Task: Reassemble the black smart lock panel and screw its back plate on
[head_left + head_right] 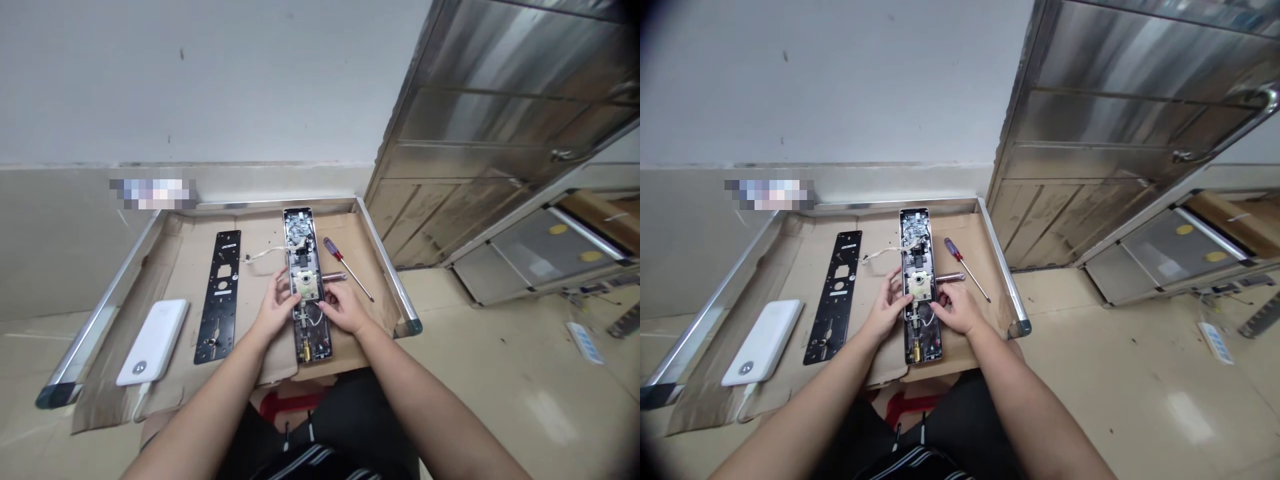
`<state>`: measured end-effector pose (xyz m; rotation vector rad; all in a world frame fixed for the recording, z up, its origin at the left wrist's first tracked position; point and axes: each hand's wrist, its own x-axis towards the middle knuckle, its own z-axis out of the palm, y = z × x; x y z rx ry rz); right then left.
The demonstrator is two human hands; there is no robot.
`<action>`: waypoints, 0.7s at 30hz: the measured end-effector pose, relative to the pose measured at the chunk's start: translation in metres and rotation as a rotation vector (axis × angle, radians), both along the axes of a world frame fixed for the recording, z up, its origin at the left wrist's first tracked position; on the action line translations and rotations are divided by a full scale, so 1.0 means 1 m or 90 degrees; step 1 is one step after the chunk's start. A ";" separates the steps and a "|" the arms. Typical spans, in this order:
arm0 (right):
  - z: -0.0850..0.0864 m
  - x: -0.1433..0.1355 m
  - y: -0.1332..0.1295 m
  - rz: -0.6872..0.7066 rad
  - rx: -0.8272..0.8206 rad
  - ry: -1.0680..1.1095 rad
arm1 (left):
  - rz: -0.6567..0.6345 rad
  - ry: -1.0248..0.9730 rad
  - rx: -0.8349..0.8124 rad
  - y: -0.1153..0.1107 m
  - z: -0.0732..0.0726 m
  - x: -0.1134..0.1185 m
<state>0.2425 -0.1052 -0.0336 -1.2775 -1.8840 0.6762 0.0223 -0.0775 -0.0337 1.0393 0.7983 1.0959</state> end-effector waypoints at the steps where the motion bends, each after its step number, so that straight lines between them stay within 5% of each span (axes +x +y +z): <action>1: -0.001 0.000 0.000 -0.003 -0.005 0.008 | -0.012 -0.022 -0.015 0.002 0.001 -0.002; 10: -0.002 -0.004 0.008 -0.091 -0.007 0.038 | -0.005 -0.057 -0.035 0.008 -0.008 -0.006; 15: 0.047 -0.006 0.046 -0.157 0.055 -0.068 | 0.003 -0.038 -0.026 0.011 -0.012 -0.007; 21: 0.111 -0.020 0.109 -0.076 0.067 -0.348 | 0.006 -0.025 -0.003 0.012 -0.017 -0.006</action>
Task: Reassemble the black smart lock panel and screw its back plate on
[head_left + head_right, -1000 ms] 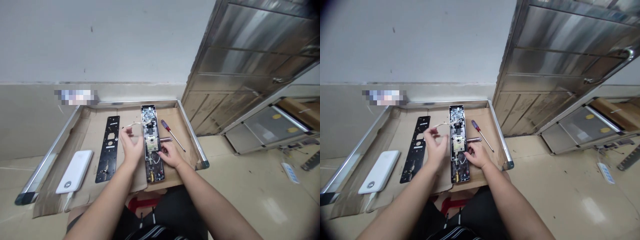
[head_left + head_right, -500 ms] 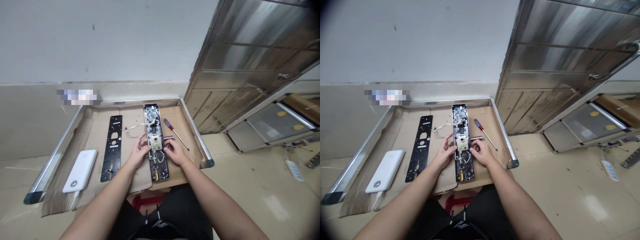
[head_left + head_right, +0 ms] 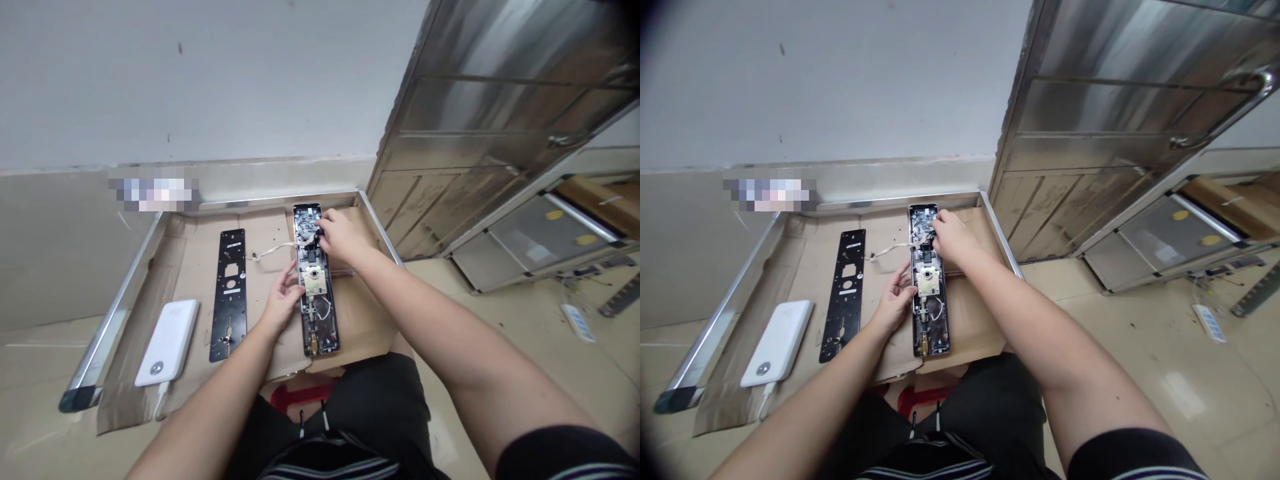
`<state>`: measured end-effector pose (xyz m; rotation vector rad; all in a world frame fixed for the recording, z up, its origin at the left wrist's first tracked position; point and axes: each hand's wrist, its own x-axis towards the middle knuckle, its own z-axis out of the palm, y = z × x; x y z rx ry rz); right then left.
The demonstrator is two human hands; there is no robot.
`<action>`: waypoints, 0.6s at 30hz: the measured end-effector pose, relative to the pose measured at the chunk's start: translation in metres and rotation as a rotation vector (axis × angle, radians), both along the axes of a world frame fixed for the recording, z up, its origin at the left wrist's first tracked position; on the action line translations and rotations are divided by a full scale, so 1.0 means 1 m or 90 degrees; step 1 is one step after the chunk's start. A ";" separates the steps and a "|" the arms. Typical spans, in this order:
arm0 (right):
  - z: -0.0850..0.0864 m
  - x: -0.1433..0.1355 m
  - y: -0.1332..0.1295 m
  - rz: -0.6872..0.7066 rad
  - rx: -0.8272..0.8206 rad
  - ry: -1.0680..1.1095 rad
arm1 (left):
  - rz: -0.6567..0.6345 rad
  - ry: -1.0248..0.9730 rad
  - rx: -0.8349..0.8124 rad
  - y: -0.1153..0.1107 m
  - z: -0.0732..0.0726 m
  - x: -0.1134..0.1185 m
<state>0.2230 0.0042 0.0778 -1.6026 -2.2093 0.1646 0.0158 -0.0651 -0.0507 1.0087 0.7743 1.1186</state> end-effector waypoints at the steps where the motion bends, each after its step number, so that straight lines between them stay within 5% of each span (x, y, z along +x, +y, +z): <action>1: 0.006 -0.003 0.008 0.010 -0.014 -0.049 | 0.005 0.007 0.007 0.000 0.000 0.000; 10: 0.035 -0.026 0.029 0.021 -0.078 -0.306 | 0.044 0.131 0.076 -0.009 0.008 0.005; 18: 0.035 -0.021 0.034 0.062 -0.104 -0.363 | 0.080 0.251 0.191 -0.017 0.010 0.010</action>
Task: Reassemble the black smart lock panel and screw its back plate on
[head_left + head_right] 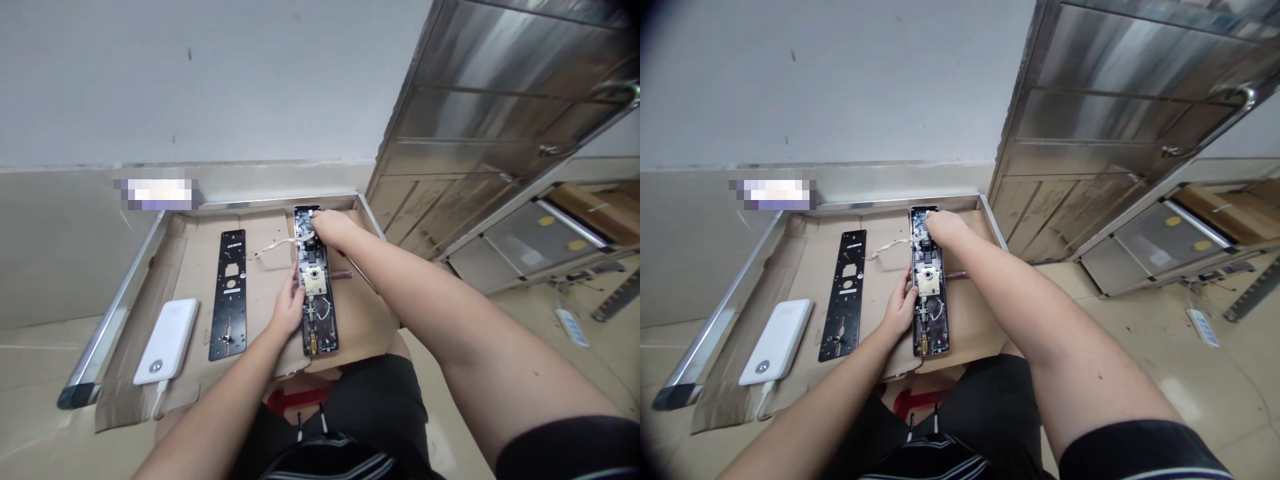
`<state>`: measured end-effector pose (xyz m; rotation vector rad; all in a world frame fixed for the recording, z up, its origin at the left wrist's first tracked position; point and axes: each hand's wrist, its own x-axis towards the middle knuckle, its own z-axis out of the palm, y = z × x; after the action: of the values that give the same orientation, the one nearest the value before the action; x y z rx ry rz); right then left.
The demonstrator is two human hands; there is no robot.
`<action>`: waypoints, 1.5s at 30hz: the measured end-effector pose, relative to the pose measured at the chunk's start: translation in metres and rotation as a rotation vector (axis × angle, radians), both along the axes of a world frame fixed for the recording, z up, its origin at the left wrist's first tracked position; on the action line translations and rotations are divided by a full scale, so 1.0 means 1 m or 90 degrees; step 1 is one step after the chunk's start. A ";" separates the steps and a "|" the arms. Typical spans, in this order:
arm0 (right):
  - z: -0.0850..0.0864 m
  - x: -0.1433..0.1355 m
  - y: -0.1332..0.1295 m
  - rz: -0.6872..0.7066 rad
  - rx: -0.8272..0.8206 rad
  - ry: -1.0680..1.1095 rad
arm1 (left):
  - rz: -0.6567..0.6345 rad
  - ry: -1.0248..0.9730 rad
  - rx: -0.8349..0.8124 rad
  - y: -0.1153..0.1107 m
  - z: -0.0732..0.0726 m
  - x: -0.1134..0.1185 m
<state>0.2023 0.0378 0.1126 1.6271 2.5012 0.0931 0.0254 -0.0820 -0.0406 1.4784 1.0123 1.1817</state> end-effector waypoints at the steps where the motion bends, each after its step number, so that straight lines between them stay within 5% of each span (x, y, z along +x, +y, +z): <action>1: -0.001 0.002 0.002 0.008 -0.001 -0.001 | 0.002 -0.002 -0.002 0.000 0.000 0.000; 36: 0.006 0.005 0.005 0.038 -0.033 -0.065 | -0.010 0.019 0.000 -0.001 -0.003 0.000; 45: 0.026 0.005 0.009 0.003 -0.057 -0.005 | -0.004 0.057 0.017 -0.002 -0.002 0.000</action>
<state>0.2069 0.0465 0.1391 1.5834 2.4661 -0.0119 0.0256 -0.0836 -0.0428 1.5664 1.0546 1.1362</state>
